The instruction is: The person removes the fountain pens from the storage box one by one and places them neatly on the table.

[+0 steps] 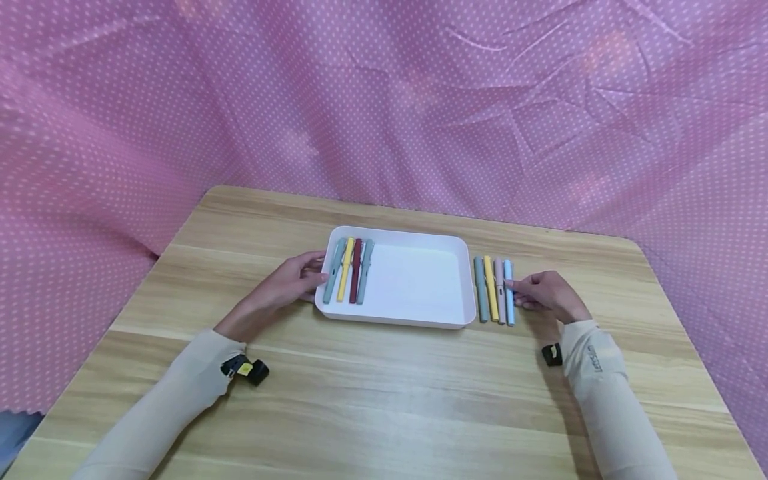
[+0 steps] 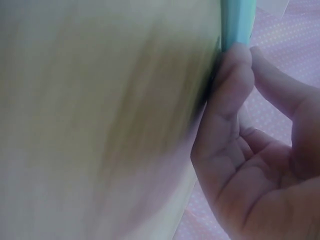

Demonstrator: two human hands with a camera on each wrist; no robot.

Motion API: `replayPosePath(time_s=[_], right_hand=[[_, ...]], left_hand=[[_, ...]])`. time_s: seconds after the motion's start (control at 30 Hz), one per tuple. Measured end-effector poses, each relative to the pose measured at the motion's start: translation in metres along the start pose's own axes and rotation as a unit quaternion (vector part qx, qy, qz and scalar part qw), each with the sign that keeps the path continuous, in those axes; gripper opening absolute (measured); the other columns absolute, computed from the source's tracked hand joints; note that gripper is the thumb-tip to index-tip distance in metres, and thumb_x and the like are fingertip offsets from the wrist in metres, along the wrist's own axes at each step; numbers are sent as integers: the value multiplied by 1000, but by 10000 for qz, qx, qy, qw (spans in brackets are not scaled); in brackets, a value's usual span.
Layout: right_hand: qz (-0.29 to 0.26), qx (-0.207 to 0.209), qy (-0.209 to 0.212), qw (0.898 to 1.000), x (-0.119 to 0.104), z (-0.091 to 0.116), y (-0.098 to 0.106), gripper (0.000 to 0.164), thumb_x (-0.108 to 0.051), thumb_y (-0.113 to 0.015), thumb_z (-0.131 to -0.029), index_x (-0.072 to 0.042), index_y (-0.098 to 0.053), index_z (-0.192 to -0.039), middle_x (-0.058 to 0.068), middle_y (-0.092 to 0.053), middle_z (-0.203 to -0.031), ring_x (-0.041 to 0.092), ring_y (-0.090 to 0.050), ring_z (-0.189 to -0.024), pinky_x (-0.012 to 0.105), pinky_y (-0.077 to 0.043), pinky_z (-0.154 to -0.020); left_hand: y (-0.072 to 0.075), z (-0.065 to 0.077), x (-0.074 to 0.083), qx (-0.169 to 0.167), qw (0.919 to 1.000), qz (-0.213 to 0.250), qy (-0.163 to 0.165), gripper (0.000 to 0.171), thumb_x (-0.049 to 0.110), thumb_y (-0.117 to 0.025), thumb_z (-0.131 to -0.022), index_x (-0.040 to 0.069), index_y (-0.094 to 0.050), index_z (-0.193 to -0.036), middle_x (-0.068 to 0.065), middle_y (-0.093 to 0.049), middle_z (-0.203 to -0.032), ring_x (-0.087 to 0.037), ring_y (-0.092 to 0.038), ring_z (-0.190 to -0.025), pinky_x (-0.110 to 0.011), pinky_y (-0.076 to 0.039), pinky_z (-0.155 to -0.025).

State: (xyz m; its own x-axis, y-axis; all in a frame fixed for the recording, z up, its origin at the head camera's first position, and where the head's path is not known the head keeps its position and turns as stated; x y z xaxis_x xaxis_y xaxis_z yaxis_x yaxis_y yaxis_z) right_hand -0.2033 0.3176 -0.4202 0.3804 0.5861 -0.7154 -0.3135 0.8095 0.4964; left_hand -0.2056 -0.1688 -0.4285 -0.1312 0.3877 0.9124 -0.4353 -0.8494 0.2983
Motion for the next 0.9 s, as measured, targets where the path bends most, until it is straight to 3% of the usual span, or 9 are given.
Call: replayPosePath(time_s=[0.53, 0.9], right_hand=[[33, -93, 383, 9992, 3, 10, 4, 38, -24, -60, -107, 12, -64, -119, 5, -73, -96, 10, -68, -83, 24, -63, -78], [-323, -80, 449, 9984, 0, 18, 8, 46, -17, -54, -110, 18, -45, -140, 19, -72, -113, 12, -70, -90, 31, -64, -85]], left_hand=[[0, 1, -1, -8, 10000, 41, -62, 64, 12, -53, -109, 0, -22, -164, -29, -44, -151, -43, -52, -132, -37, -62, -94], [0, 2, 0, 21, 9993, 247, -268, 66, 5, -54, -107, -5, -21, -162, -34, -42, -150, -48, -51, -133, -36, -64, -90]])
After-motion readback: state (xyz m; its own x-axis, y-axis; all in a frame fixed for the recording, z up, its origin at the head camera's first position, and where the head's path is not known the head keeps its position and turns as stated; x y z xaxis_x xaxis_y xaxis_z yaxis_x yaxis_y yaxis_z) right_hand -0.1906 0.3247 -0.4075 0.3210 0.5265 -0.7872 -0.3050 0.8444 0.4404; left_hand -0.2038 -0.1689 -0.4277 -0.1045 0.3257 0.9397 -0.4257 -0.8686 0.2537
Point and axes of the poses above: each hand's wrist, its own z-axis away from the middle knuckle, its own y-axis out of the back of the hand, x = y × z, the point moved 4 cm from there along -z, towards the middle knuckle
